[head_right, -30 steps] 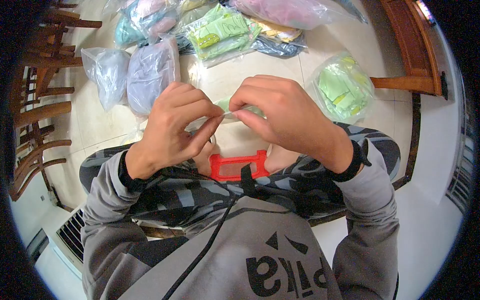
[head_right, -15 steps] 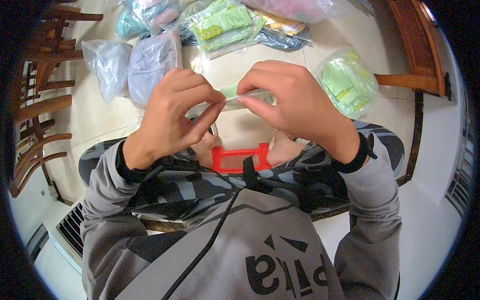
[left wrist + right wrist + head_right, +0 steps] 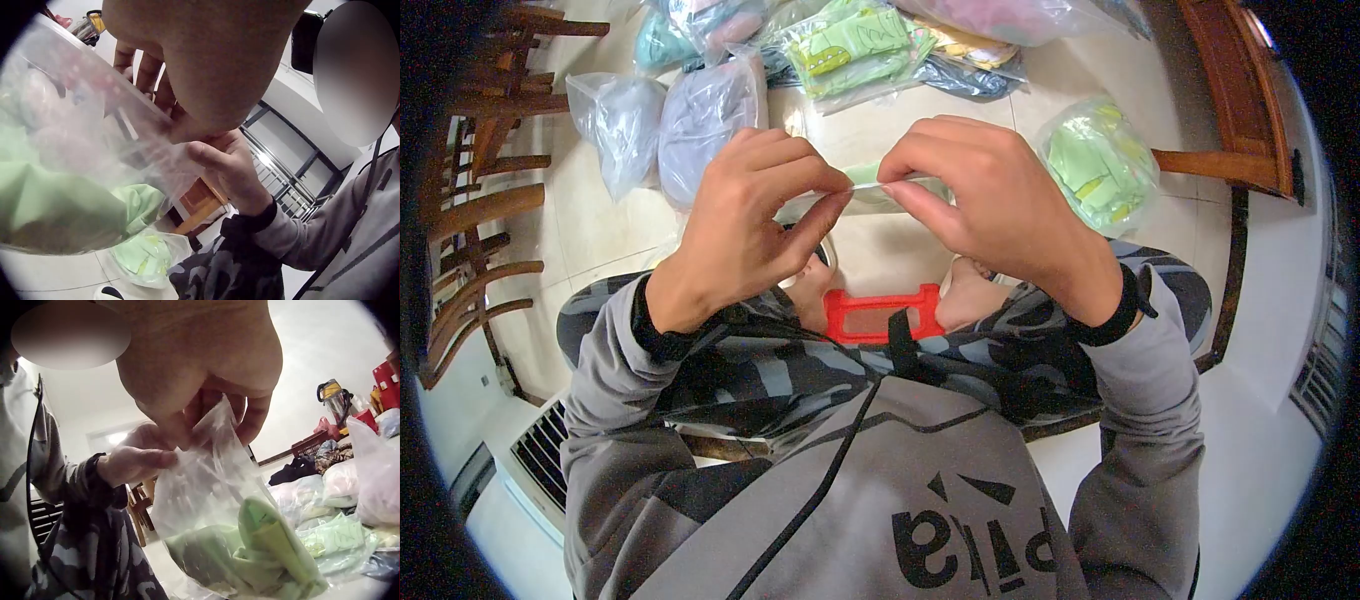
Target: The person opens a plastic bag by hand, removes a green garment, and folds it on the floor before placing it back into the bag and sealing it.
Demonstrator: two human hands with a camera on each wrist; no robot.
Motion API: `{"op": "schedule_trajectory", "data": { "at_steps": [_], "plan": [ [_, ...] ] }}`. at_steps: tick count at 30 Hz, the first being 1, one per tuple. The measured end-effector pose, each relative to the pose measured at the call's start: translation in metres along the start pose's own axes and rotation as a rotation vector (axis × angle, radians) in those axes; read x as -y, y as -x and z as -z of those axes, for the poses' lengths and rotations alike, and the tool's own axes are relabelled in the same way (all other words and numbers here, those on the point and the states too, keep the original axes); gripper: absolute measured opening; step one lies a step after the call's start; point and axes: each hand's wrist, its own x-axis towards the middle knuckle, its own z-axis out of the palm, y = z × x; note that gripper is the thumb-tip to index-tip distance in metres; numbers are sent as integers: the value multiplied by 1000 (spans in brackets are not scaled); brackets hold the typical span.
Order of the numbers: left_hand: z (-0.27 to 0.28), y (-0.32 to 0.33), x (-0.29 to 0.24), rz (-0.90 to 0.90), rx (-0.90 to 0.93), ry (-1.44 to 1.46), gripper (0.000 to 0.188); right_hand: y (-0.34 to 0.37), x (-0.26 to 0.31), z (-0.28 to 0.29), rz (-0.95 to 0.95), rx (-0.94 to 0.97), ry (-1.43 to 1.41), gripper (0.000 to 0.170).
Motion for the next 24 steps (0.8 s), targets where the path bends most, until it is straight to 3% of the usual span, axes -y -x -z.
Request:
{"op": "schedule_trajectory", "data": {
  "at_steps": [6,12,24],
  "plan": [
    [0,-1,0,-3,-2,7,10,1,0,0,34,2,28,11],
    [-5,-1,-3,6,-77,70,15,5,4,-3,-32,-38,-118,12],
    [-10,1,-2,6,-46,42,16,2,2,-3,19,-18,4,14]
  ]
}}
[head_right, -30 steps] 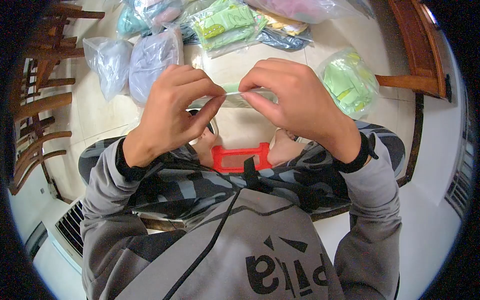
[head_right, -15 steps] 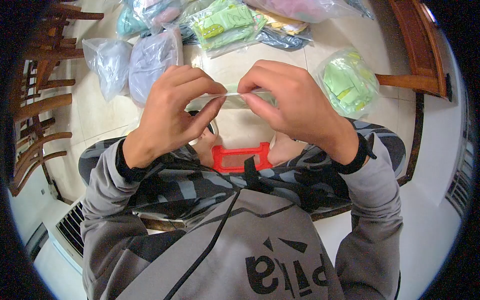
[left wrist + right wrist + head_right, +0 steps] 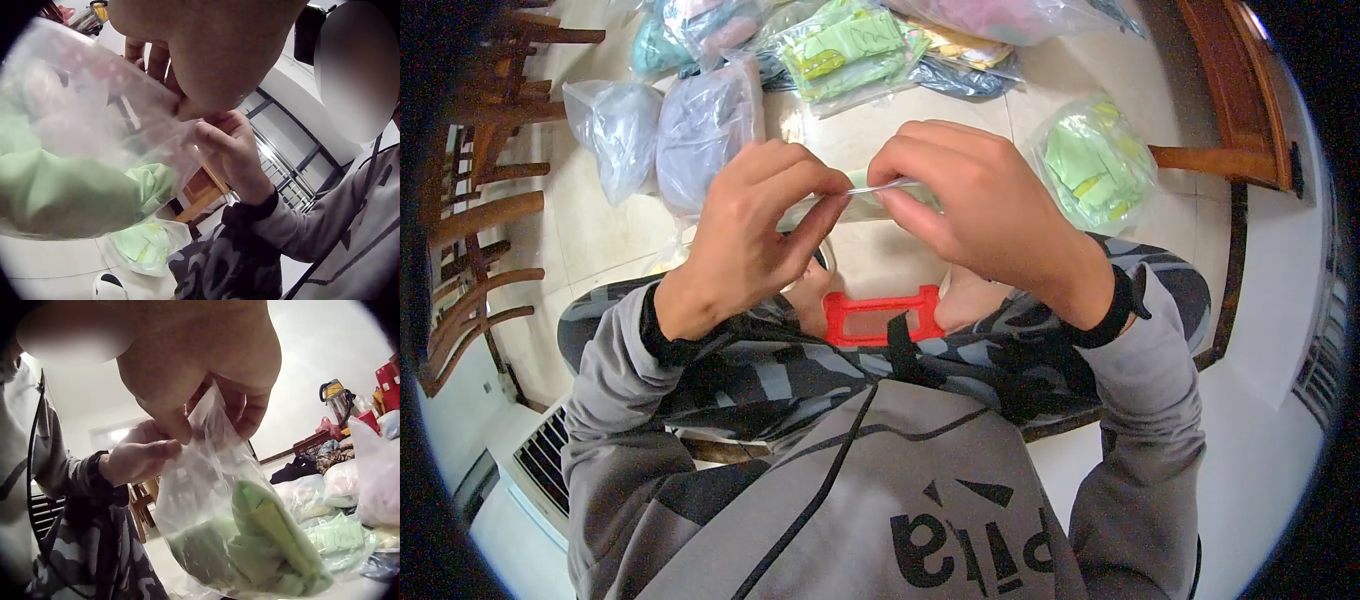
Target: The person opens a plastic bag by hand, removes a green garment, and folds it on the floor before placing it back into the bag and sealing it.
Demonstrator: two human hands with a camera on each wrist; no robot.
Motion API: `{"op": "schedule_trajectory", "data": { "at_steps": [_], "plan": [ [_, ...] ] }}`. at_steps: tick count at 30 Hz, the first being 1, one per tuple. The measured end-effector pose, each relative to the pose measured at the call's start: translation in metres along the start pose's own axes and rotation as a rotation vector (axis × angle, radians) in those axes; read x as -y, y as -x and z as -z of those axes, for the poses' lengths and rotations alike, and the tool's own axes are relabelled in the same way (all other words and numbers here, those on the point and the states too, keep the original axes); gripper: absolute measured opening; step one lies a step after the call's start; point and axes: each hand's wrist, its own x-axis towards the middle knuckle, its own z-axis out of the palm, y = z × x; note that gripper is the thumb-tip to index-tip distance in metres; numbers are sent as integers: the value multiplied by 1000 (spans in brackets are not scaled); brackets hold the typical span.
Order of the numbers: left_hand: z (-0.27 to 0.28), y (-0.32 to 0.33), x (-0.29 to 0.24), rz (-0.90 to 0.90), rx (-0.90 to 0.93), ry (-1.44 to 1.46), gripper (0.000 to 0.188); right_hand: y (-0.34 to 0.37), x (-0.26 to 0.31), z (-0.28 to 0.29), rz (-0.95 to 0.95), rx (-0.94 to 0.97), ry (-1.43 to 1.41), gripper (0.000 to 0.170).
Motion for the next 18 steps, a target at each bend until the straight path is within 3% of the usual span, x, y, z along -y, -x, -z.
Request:
{"op": "schedule_trajectory", "data": {
  "at_steps": [18],
  "plan": [
    [1,0,-8,-22,-39,121,17,7,1,-6,23,-81,-146,14]
  ]
}}
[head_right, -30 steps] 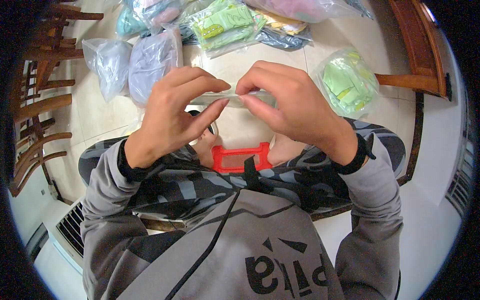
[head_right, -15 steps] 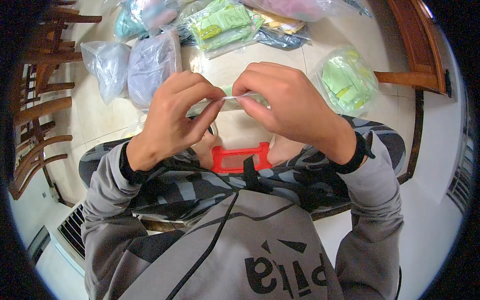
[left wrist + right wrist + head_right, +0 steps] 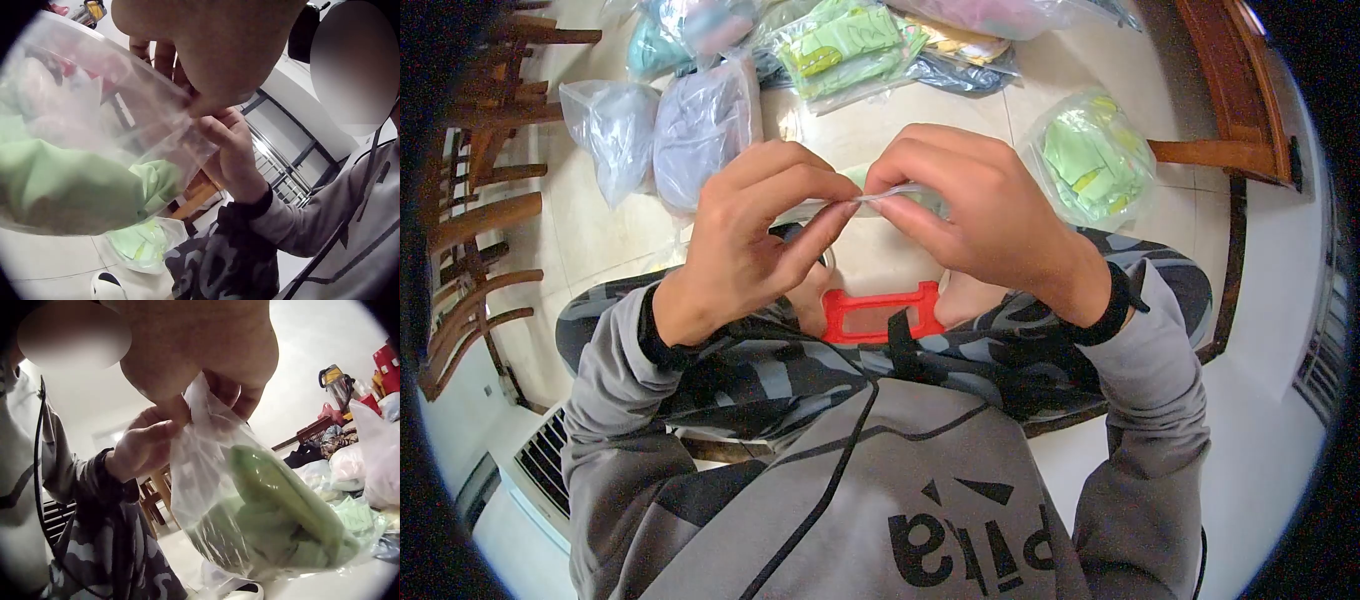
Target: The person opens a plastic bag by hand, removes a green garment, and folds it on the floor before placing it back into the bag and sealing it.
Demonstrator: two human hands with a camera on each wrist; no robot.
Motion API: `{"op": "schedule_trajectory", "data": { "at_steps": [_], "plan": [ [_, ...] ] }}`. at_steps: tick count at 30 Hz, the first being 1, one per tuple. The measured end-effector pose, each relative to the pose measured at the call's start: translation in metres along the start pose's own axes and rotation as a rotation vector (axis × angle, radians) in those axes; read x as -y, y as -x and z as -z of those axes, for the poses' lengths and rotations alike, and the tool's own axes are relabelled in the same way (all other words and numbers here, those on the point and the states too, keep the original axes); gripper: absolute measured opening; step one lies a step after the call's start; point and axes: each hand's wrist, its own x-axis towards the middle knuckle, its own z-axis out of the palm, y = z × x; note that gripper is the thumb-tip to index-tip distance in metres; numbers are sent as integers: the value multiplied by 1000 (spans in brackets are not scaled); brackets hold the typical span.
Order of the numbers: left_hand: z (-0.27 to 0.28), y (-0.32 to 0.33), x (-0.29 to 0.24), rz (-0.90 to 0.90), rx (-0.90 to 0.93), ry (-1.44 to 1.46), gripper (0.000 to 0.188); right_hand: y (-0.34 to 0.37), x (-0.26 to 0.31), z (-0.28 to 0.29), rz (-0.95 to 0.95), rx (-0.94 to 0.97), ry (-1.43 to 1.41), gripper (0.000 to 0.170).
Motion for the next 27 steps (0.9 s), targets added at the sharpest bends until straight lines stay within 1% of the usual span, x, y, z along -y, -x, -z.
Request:
{"op": "schedule_trajectory", "data": {
  "at_steps": [3,9,14,20,24,27],
  "plan": [
    [3,-1,-3,6,-1,33,16,0,2,-1,47,-38,47,16],
    [2,0,0,17,13,51,13,-3,-2,1,147,-32,139,15],
    [2,2,0,62,30,30,9,-4,2,-1,71,-4,72,15],
    [3,2,2,40,41,8,11,-6,4,0,9,41,30,15],
    [1,4,2,45,6,-1,12,-5,7,-2,-60,39,-6,13],
    [0,4,0,50,-17,-10,13,-4,4,-2,-61,33,-3,12]
  ]
}}
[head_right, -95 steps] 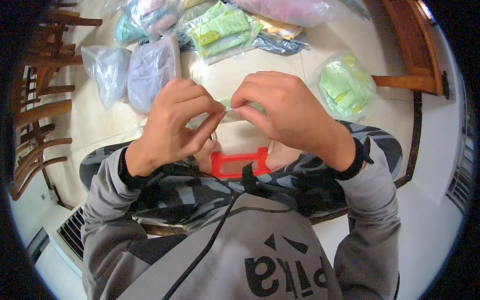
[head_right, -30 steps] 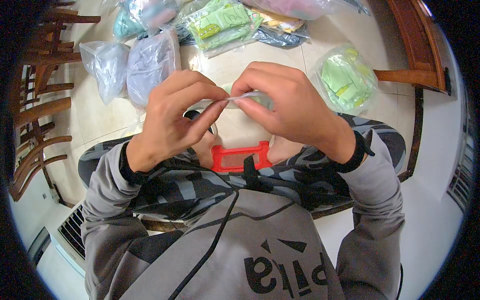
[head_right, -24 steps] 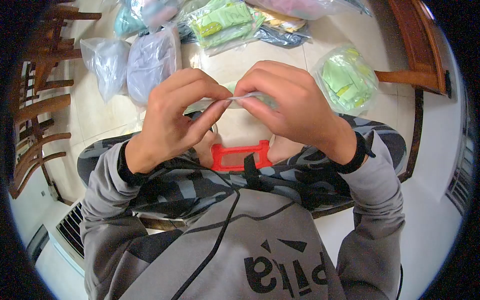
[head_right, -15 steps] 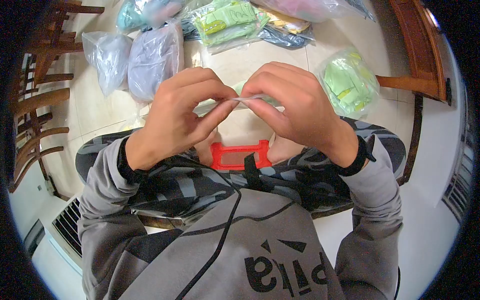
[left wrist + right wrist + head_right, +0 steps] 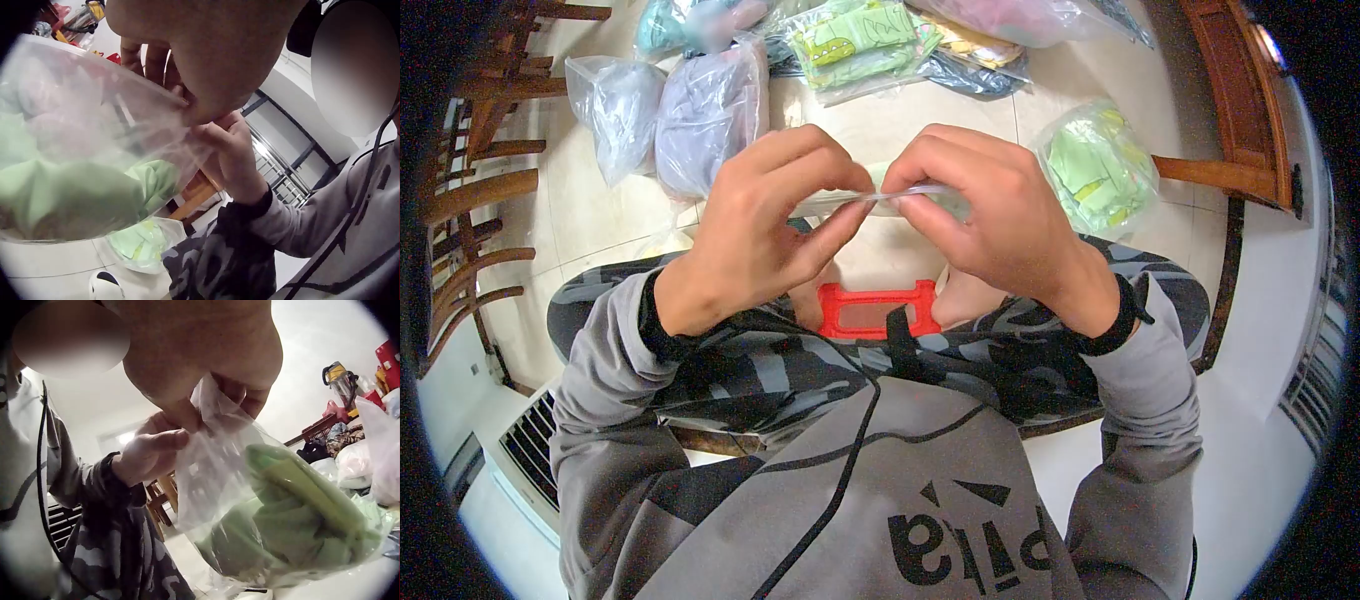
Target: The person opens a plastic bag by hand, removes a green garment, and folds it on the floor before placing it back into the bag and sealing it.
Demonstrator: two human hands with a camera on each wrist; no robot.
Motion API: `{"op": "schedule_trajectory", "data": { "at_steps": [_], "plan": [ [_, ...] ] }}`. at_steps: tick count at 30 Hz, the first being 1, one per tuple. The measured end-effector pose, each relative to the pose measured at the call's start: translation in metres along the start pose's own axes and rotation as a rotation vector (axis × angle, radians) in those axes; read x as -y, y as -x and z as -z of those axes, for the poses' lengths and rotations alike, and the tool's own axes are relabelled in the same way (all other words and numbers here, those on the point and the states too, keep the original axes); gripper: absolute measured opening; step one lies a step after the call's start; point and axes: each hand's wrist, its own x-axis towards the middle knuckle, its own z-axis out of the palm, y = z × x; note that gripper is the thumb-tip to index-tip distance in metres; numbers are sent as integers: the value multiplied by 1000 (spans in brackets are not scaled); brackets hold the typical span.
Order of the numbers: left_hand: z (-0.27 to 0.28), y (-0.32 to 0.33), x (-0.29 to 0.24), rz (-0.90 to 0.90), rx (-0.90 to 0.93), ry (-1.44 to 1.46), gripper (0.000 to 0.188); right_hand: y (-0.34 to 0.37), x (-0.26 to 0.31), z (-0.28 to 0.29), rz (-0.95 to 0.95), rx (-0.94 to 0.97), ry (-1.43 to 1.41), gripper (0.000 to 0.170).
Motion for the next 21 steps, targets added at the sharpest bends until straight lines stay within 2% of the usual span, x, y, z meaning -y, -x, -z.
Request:
{"op": "schedule_trajectory", "data": {
  "at_steps": [14,21],
  "plan": [
    [-3,2,1,20,27,45,9,2,-4,0,89,18,86,12],
    [-1,1,3,0,21,48,9,-3,3,1,-7,51,28,12]
  ]
}}
